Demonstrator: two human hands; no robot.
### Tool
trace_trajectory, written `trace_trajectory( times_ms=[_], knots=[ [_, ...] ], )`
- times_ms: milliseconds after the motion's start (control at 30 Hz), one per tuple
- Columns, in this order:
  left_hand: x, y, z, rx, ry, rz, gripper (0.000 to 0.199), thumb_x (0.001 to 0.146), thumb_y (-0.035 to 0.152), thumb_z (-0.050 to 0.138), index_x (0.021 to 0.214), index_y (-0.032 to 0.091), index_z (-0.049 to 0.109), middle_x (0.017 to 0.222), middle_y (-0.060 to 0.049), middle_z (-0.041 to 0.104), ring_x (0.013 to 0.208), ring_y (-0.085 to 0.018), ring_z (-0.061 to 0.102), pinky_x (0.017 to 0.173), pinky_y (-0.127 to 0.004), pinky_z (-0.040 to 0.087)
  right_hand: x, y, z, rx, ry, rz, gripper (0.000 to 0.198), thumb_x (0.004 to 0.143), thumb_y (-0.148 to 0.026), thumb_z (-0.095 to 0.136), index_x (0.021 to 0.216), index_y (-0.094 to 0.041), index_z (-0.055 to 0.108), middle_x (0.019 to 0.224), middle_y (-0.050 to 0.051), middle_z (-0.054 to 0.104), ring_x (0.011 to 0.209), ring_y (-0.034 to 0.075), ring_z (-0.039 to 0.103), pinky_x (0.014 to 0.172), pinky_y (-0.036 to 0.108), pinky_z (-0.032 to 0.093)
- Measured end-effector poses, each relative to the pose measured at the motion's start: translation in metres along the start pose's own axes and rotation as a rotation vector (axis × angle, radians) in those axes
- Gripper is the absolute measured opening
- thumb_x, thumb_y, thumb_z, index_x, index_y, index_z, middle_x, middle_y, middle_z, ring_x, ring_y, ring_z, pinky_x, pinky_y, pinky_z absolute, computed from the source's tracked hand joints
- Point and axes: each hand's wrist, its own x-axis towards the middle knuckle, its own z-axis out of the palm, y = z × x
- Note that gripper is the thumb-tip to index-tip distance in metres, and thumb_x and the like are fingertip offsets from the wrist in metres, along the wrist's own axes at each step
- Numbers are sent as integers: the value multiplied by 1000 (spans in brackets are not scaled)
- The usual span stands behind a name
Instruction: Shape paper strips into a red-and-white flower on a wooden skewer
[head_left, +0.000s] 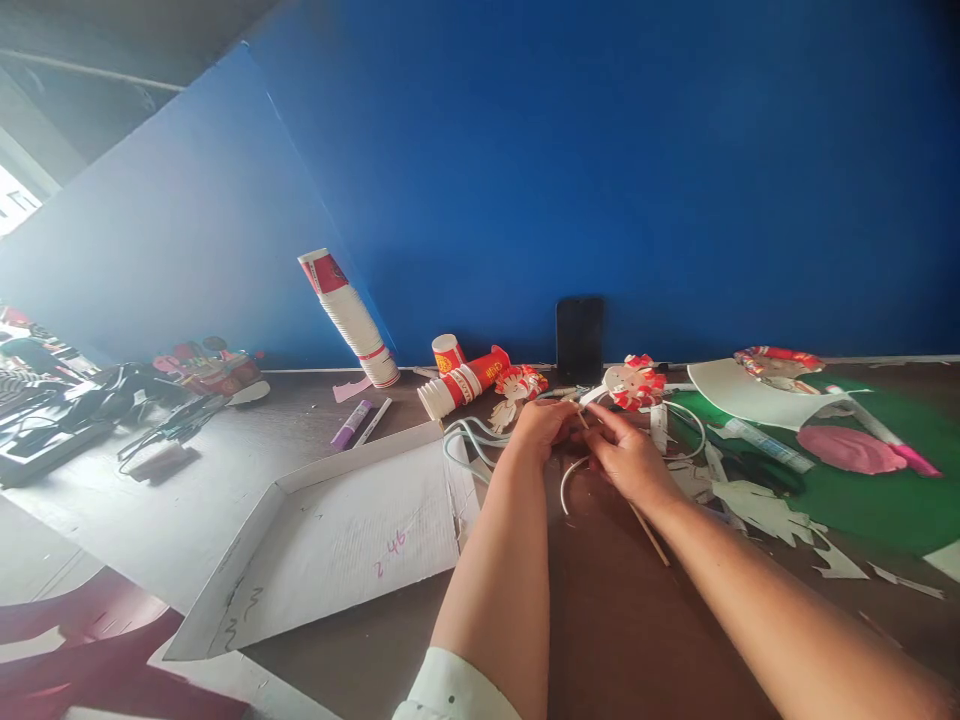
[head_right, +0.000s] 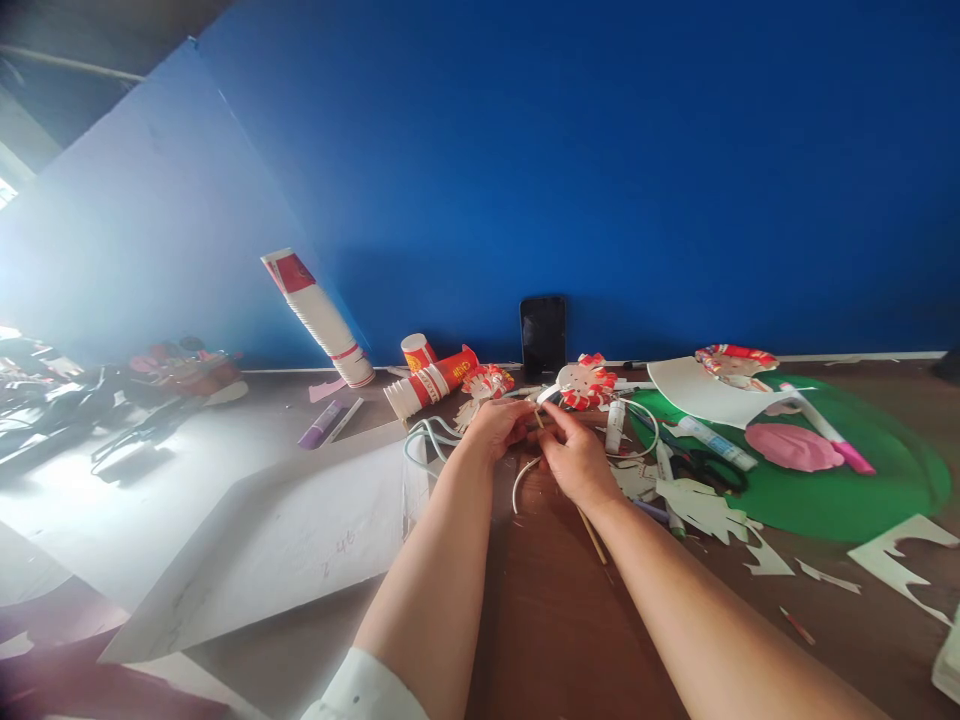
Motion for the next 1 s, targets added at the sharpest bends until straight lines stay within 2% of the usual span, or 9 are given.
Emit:
trace_trajectory(
  times_ms=[267,600,1000],
  knots=[
    [-4,7,1,-142,-9,-142,13,74,10,68,62,8,62,55,-2,57,45,-5,50,48,-18,45,2,2,-1,-58,1,-3,56,80,-36,53,134,-22,52,51,-2,60,47,17,56,52,30,44],
    [-6,6,-7,-287,-126,-142,9,79,4,61,72,7,65,67,-7,64,61,-10,62,62,-20,55,-1,-4,-1,-133,16,29,53,81,-36,52,130,-17,56,47,-3,57,42,15,53,50,29,43],
    [-3,3,-6,-214,-80,-77,8,75,4,65,67,6,65,62,-6,62,56,-8,58,60,-22,53,4,5,0,-89,7,-4,55,80,-34,52,133,-19,53,49,-3,59,43,16,55,47,28,44]
  ],
)
